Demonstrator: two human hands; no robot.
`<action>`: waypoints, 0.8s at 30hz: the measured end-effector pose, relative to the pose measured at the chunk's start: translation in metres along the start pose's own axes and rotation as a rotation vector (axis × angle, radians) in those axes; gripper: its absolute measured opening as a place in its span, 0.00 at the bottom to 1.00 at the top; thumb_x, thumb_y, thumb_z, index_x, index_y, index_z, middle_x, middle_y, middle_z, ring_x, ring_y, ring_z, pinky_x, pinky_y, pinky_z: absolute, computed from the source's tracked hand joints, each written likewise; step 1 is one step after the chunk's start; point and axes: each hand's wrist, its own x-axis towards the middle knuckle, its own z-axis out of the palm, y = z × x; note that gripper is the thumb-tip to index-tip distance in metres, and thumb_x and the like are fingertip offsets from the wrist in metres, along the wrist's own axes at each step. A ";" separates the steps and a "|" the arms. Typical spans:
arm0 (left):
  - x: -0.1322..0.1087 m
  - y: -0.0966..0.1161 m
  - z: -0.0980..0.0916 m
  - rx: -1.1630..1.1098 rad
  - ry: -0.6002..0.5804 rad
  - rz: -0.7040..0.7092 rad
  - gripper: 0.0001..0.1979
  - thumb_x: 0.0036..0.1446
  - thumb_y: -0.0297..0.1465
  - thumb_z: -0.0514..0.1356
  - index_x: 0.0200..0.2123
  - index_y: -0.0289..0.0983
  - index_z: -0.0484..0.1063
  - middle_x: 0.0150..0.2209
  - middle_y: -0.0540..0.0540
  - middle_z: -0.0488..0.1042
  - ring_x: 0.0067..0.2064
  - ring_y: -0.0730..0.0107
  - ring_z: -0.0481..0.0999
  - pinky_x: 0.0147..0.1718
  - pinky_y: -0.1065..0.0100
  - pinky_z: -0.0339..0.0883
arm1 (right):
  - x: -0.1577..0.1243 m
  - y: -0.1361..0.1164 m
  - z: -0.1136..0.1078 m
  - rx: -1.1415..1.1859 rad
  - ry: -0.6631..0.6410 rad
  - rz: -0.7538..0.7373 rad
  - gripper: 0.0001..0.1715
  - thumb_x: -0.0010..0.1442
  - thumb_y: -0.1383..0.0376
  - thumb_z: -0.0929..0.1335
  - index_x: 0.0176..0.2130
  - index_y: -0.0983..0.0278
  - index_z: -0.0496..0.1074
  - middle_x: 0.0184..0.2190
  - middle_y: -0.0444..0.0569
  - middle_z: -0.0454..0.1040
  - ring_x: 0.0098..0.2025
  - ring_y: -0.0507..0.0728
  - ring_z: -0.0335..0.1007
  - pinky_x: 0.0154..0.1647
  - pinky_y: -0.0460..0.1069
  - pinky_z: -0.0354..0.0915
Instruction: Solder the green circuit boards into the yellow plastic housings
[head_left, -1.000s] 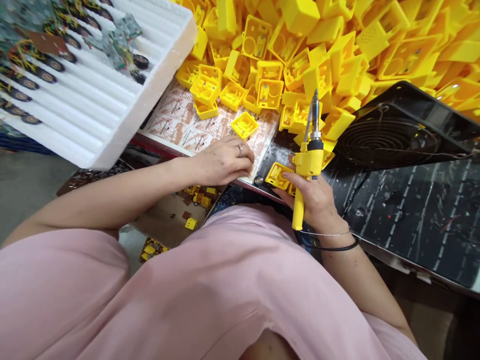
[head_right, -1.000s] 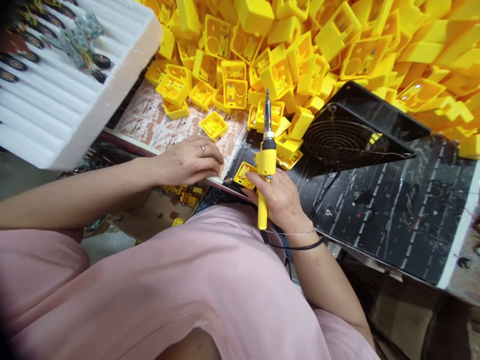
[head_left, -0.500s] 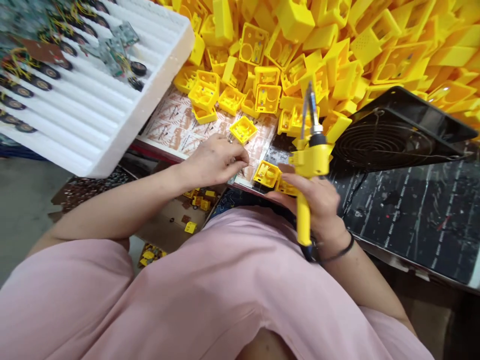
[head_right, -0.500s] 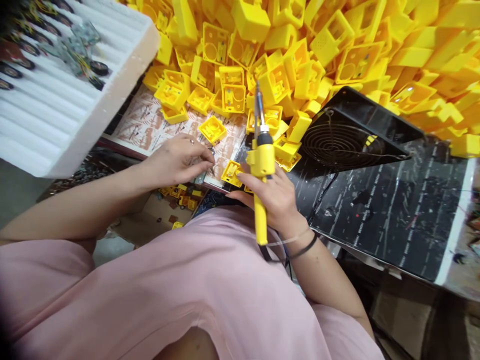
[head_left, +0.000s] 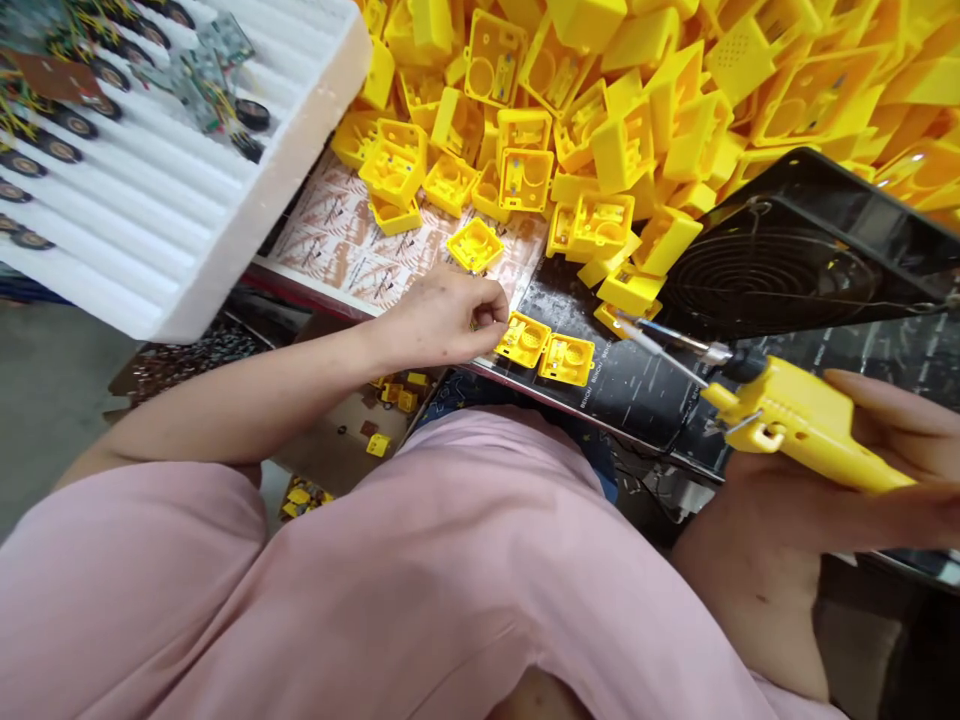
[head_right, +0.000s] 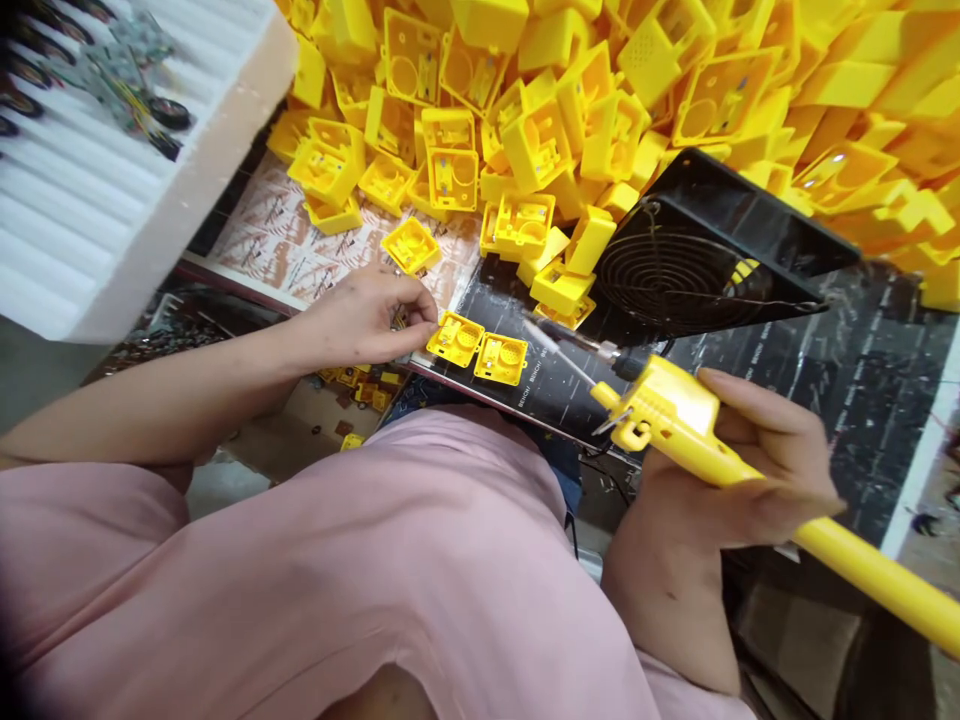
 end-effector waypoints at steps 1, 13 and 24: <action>0.001 0.001 0.000 0.012 -0.002 0.003 0.08 0.54 0.30 0.59 0.31 0.37 0.80 0.25 0.51 0.79 0.29 0.70 0.79 0.38 0.68 0.69 | -0.001 0.003 0.011 0.011 0.136 -0.100 0.27 0.74 0.45 0.64 0.44 0.58 0.84 0.36 0.43 0.81 0.31 0.53 0.76 0.26 0.51 0.68; -0.001 0.000 -0.009 -0.110 -0.082 -0.139 0.06 0.51 0.30 0.63 0.30 0.37 0.81 0.28 0.50 0.82 0.33 0.69 0.81 0.36 0.70 0.70 | -0.015 -0.006 0.022 -0.059 -0.272 -0.102 0.31 0.57 0.69 0.79 0.58 0.53 0.79 0.43 0.45 0.85 0.32 0.54 0.81 0.28 0.48 0.76; 0.002 0.005 0.002 -0.055 0.016 -0.055 0.11 0.55 0.35 0.56 0.30 0.36 0.76 0.26 0.50 0.78 0.28 0.72 0.75 0.41 0.65 0.68 | -0.023 -0.016 0.028 -0.059 -0.390 -0.202 0.36 0.55 0.72 0.79 0.61 0.55 0.75 0.39 0.44 0.84 0.33 0.57 0.82 0.31 0.50 0.80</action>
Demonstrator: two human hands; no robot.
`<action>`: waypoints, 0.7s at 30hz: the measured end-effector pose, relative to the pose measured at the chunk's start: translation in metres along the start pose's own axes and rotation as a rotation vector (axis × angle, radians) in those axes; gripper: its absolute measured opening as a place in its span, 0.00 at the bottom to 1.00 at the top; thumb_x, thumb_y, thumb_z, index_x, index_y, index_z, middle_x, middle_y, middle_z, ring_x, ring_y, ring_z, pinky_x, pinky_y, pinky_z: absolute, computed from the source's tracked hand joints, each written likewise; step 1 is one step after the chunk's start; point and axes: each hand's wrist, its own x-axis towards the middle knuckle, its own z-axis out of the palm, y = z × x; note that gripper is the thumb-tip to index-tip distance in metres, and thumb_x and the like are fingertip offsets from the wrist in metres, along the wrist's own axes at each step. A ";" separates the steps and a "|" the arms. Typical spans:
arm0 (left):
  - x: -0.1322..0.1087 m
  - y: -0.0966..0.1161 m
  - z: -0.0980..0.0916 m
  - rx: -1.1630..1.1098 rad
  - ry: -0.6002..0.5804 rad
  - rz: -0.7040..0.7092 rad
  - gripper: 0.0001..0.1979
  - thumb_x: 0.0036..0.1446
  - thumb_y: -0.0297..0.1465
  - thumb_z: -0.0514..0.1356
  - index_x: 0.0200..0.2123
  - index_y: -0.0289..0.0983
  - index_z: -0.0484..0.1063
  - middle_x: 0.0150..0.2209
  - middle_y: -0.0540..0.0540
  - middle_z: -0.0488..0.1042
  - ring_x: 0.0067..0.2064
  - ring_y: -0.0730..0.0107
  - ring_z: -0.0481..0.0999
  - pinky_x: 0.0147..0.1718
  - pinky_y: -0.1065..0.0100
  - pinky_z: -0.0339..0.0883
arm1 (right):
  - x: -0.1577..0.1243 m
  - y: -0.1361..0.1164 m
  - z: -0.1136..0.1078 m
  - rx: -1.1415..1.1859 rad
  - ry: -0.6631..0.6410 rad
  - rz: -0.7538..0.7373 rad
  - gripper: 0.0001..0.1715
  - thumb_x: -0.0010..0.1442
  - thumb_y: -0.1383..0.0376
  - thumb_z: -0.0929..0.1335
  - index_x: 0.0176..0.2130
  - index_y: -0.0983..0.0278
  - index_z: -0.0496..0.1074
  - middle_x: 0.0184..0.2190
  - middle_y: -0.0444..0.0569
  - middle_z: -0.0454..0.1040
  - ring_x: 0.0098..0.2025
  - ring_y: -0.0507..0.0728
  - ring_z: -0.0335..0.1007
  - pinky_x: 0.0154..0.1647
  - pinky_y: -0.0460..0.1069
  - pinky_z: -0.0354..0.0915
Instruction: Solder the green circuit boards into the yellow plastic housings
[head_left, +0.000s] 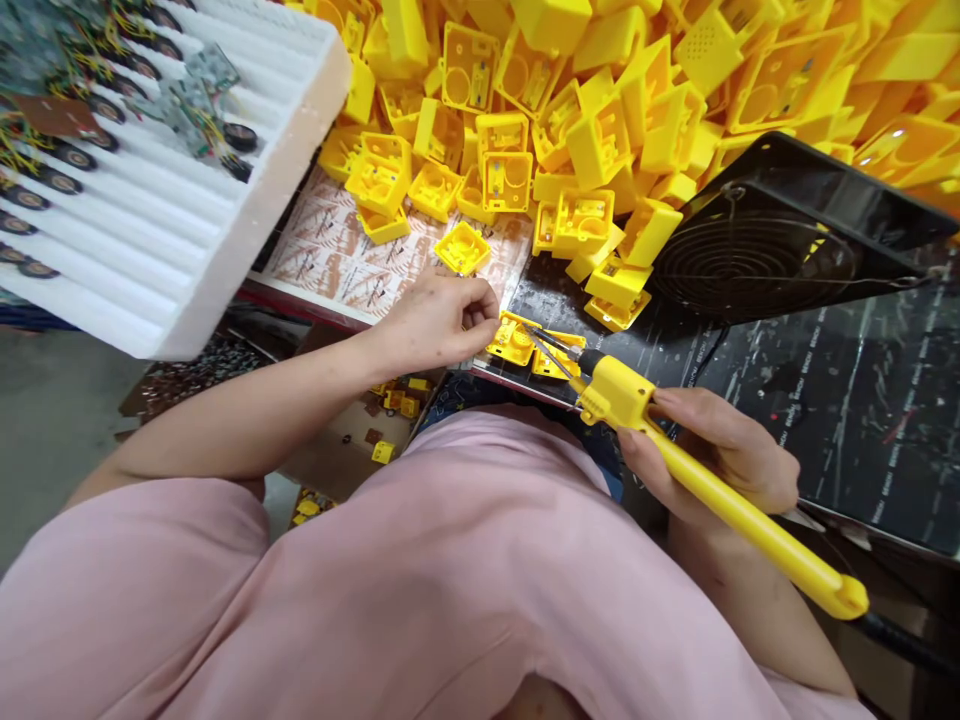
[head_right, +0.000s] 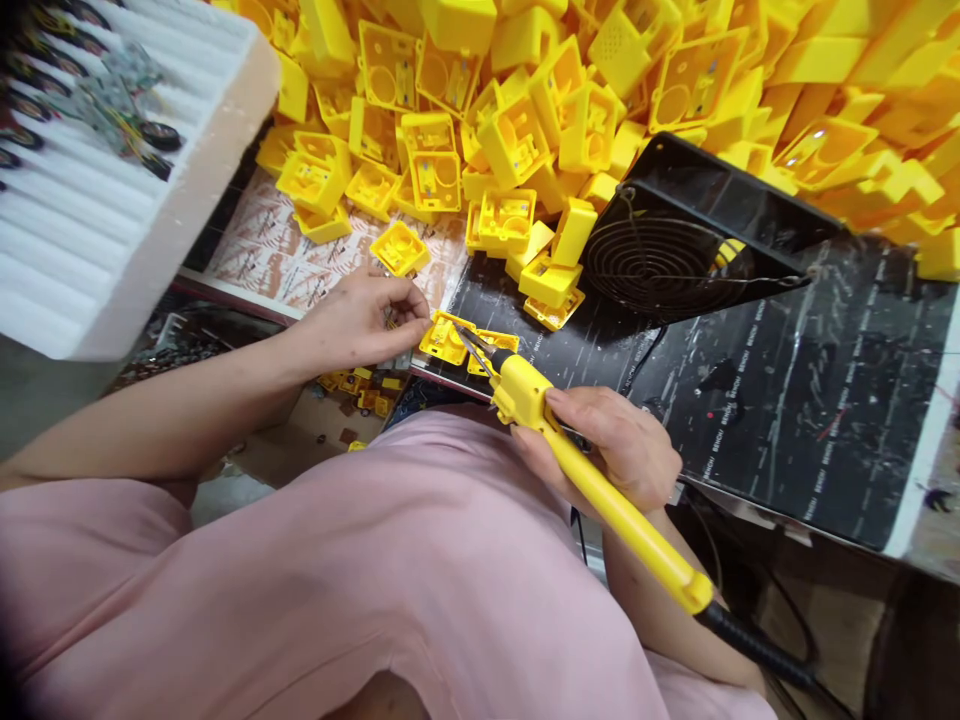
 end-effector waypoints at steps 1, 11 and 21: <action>0.001 0.000 0.002 0.043 0.012 0.003 0.11 0.56 0.35 0.56 0.30 0.36 0.76 0.26 0.51 0.78 0.29 0.71 0.75 0.45 0.62 0.68 | 0.000 0.000 0.003 0.006 0.001 -0.026 0.35 0.55 0.73 0.79 0.59 0.56 0.76 0.38 0.44 0.84 0.33 0.57 0.82 0.30 0.50 0.79; 0.003 0.003 0.005 0.270 -0.001 0.048 0.10 0.58 0.33 0.56 0.33 0.37 0.77 0.28 0.49 0.79 0.33 0.64 0.77 0.49 0.56 0.64 | 0.012 -0.006 0.017 -0.135 -0.051 -0.143 0.18 0.54 0.73 0.80 0.39 0.61 0.72 0.29 0.42 0.80 0.25 0.52 0.77 0.19 0.45 0.68; 0.007 0.005 0.007 0.432 0.011 0.097 0.12 0.59 0.33 0.54 0.33 0.37 0.78 0.27 0.45 0.79 0.34 0.59 0.79 0.46 0.56 0.65 | 0.022 -0.011 0.005 -0.144 -0.133 -0.144 0.17 0.56 0.73 0.79 0.38 0.60 0.72 0.31 0.43 0.81 0.27 0.52 0.78 0.21 0.45 0.70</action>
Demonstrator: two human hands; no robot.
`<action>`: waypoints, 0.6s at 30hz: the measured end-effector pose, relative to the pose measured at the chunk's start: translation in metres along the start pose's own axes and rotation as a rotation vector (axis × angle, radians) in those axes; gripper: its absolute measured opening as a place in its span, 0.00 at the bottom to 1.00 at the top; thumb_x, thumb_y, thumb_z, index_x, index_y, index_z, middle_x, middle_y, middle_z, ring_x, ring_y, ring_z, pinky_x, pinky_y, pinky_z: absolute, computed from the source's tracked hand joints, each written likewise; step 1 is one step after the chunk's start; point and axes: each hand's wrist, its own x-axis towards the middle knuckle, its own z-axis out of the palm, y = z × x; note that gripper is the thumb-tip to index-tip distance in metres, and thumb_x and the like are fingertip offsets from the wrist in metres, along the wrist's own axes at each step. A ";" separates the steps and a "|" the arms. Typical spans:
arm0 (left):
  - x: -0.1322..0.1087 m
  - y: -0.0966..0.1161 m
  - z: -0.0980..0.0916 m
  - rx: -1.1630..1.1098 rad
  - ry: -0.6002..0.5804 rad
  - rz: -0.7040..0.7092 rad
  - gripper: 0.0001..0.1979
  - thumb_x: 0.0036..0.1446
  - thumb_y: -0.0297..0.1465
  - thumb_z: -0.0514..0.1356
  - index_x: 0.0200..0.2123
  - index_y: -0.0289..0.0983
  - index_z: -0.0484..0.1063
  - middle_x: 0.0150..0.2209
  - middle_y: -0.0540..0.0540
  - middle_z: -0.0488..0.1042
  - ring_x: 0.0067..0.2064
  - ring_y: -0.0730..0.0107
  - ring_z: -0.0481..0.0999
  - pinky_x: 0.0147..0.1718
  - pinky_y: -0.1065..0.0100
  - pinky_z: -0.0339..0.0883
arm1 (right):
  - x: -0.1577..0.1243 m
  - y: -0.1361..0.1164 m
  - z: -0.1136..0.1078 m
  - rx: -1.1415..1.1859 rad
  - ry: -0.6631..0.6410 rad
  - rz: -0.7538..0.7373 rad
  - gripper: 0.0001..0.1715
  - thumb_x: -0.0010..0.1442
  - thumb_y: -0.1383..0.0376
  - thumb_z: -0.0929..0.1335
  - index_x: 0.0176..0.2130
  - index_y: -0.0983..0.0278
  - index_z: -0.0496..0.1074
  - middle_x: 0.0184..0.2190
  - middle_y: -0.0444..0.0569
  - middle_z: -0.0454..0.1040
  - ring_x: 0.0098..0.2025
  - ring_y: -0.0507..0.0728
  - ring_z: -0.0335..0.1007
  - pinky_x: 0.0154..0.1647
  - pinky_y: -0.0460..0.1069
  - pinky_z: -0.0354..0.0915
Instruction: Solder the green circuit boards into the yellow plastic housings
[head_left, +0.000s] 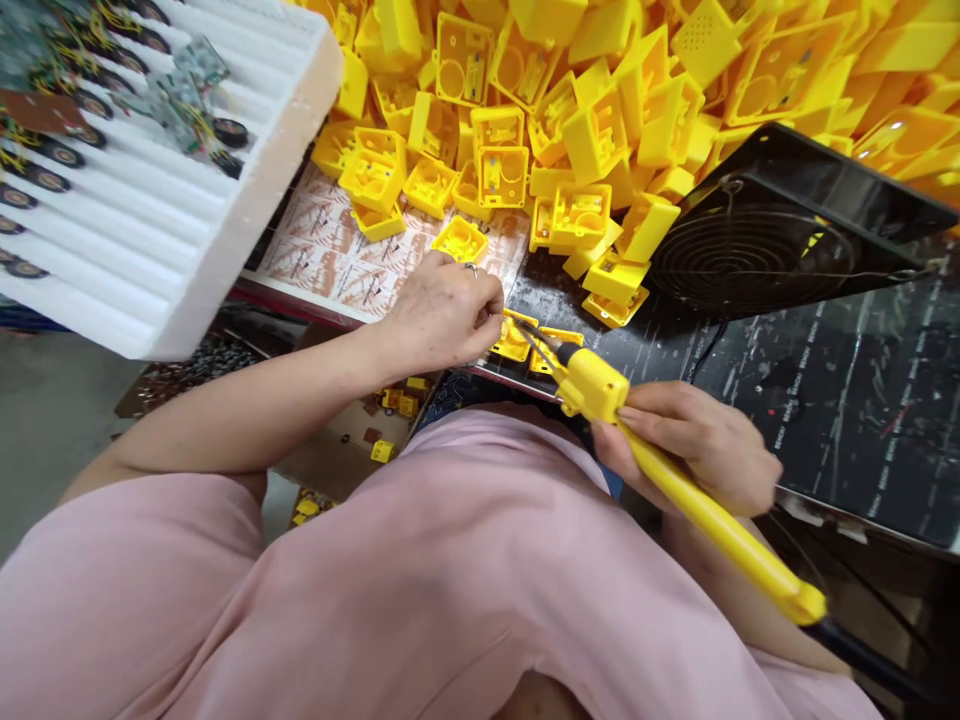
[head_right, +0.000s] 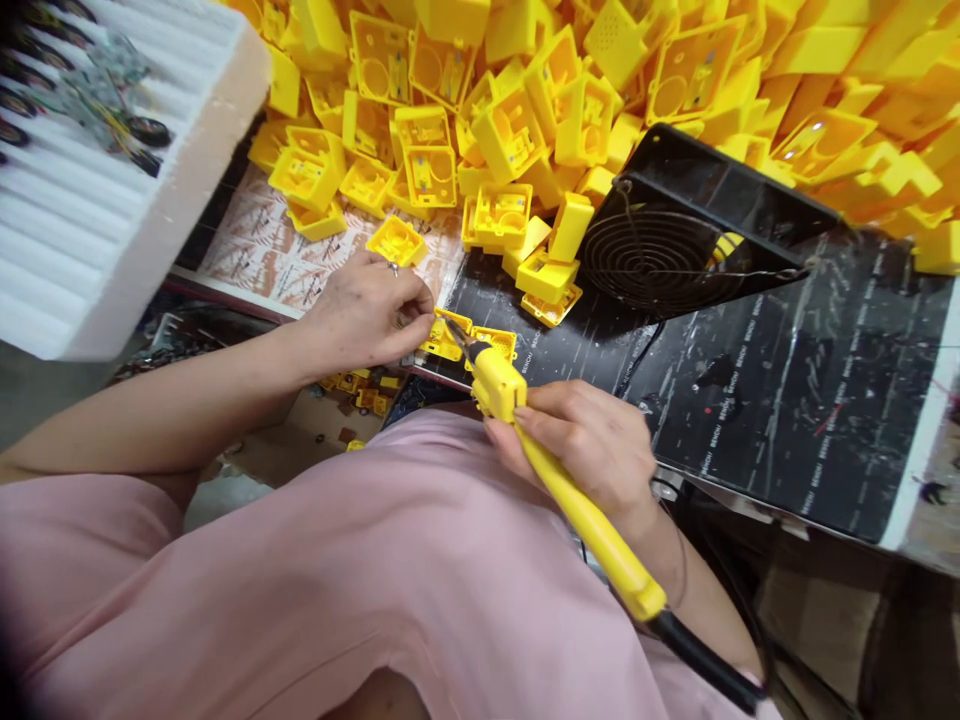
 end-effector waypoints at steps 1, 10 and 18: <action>0.000 0.000 -0.001 0.014 -0.006 0.006 0.13 0.59 0.33 0.54 0.33 0.37 0.78 0.27 0.45 0.79 0.34 0.58 0.79 0.45 0.56 0.65 | -0.001 0.000 -0.002 -0.011 0.020 0.027 0.16 0.56 0.73 0.79 0.38 0.60 0.72 0.31 0.43 0.81 0.28 0.52 0.79 0.22 0.45 0.71; -0.001 0.001 -0.001 0.100 0.036 0.027 0.12 0.58 0.33 0.55 0.33 0.38 0.78 0.26 0.44 0.78 0.33 0.57 0.79 0.38 0.58 0.65 | -0.004 0.007 0.006 0.008 0.098 -0.006 0.15 0.57 0.70 0.79 0.37 0.59 0.73 0.28 0.42 0.81 0.24 0.52 0.77 0.18 0.45 0.69; -0.003 0.002 -0.001 0.058 0.035 0.005 0.10 0.58 0.31 0.56 0.32 0.38 0.78 0.28 0.44 0.80 0.33 0.59 0.79 0.38 0.59 0.66 | 0.000 0.006 0.015 0.012 0.038 -0.040 0.18 0.56 0.72 0.79 0.39 0.60 0.71 0.28 0.43 0.81 0.26 0.53 0.78 0.21 0.44 0.70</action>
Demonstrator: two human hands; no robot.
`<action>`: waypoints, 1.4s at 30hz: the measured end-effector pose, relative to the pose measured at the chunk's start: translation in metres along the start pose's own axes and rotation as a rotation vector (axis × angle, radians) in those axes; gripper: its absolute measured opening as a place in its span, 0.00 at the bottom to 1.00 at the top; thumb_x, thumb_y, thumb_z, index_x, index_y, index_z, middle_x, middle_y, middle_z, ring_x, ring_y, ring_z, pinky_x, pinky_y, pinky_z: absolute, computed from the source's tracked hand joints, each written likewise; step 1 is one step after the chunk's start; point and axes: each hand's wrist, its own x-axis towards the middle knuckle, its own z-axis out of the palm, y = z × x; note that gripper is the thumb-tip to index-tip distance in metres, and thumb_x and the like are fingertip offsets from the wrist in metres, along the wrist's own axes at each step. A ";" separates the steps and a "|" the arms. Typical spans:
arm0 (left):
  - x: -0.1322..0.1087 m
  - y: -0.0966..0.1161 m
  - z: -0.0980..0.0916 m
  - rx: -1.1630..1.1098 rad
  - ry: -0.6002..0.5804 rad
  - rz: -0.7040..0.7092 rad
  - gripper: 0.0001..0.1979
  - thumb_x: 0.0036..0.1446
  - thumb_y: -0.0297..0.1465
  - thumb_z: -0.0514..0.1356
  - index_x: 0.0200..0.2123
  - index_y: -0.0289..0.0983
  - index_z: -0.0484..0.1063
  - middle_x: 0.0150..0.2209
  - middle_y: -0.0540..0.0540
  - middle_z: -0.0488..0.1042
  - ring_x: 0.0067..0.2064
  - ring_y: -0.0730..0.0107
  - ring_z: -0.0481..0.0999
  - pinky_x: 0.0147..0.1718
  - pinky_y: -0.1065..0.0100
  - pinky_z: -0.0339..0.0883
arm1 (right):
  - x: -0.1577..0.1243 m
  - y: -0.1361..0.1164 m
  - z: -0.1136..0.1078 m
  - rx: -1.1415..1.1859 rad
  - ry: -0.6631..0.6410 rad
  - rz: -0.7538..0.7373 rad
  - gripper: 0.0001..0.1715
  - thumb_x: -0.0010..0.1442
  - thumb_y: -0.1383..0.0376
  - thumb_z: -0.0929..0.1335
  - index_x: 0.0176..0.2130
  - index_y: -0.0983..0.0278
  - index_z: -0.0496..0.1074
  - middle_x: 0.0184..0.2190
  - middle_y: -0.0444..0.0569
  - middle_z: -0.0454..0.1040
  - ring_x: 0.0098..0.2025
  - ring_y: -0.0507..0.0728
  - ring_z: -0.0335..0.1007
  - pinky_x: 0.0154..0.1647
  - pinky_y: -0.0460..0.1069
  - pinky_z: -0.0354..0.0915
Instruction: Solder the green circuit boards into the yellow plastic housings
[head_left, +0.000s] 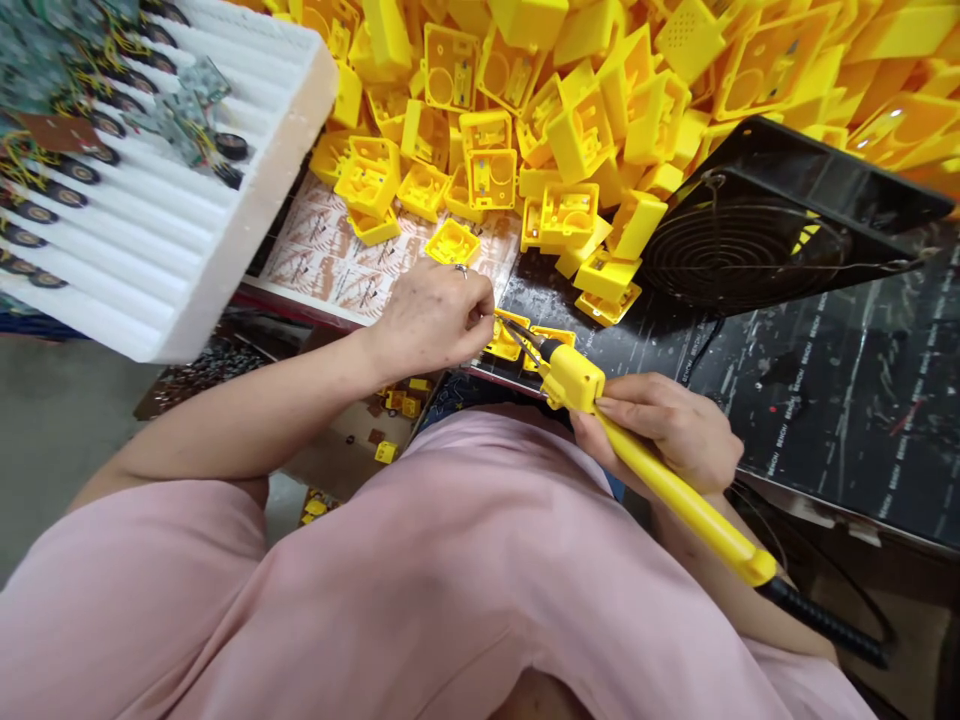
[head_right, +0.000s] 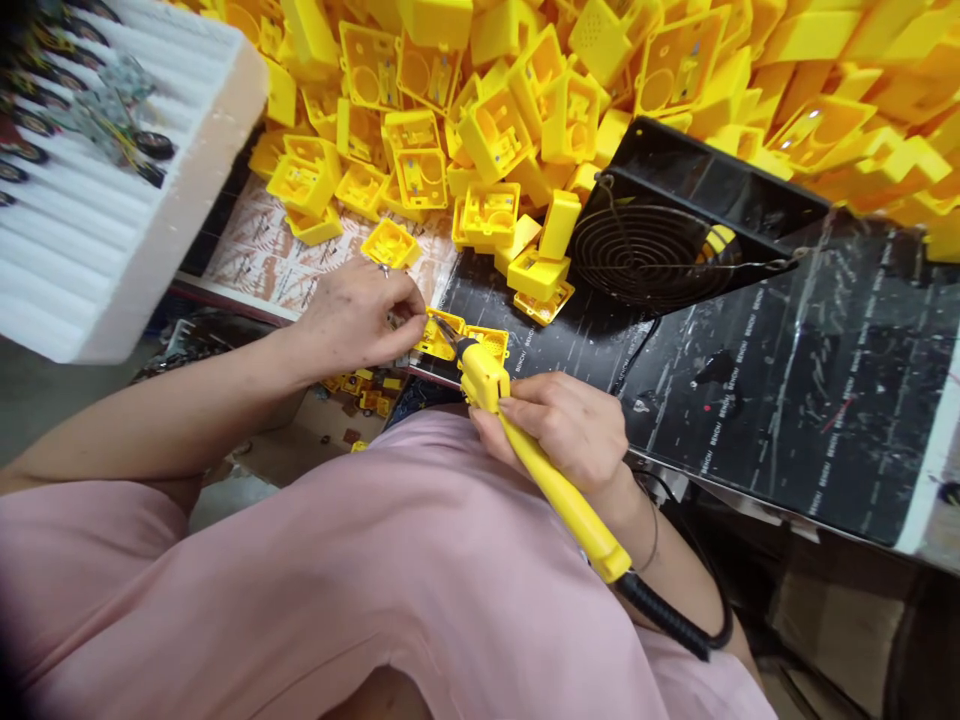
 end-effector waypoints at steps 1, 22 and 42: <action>0.000 0.000 0.000 0.018 0.006 0.010 0.10 0.58 0.31 0.56 0.32 0.38 0.78 0.28 0.43 0.80 0.33 0.58 0.79 0.38 0.58 0.66 | 0.001 0.000 0.001 0.008 -0.017 -0.020 0.17 0.57 0.71 0.79 0.39 0.61 0.70 0.28 0.44 0.80 0.26 0.53 0.79 0.23 0.44 0.71; -0.003 0.004 -0.003 0.138 0.023 0.029 0.12 0.60 0.31 0.55 0.33 0.38 0.79 0.26 0.44 0.78 0.32 0.58 0.79 0.31 0.61 0.60 | -0.016 0.002 -0.011 -0.012 0.081 0.115 0.36 0.61 0.70 0.77 0.66 0.55 0.71 0.37 0.46 0.84 0.31 0.57 0.81 0.28 0.51 0.79; 0.001 0.002 -0.024 -0.178 -0.320 -0.115 0.10 0.54 0.32 0.57 0.32 0.37 0.78 0.36 0.46 0.82 0.39 0.61 0.80 0.39 0.64 0.67 | 0.006 0.002 -0.016 0.127 -0.052 -0.020 0.14 0.59 0.70 0.79 0.36 0.63 0.71 0.26 0.43 0.79 0.25 0.50 0.77 0.23 0.42 0.71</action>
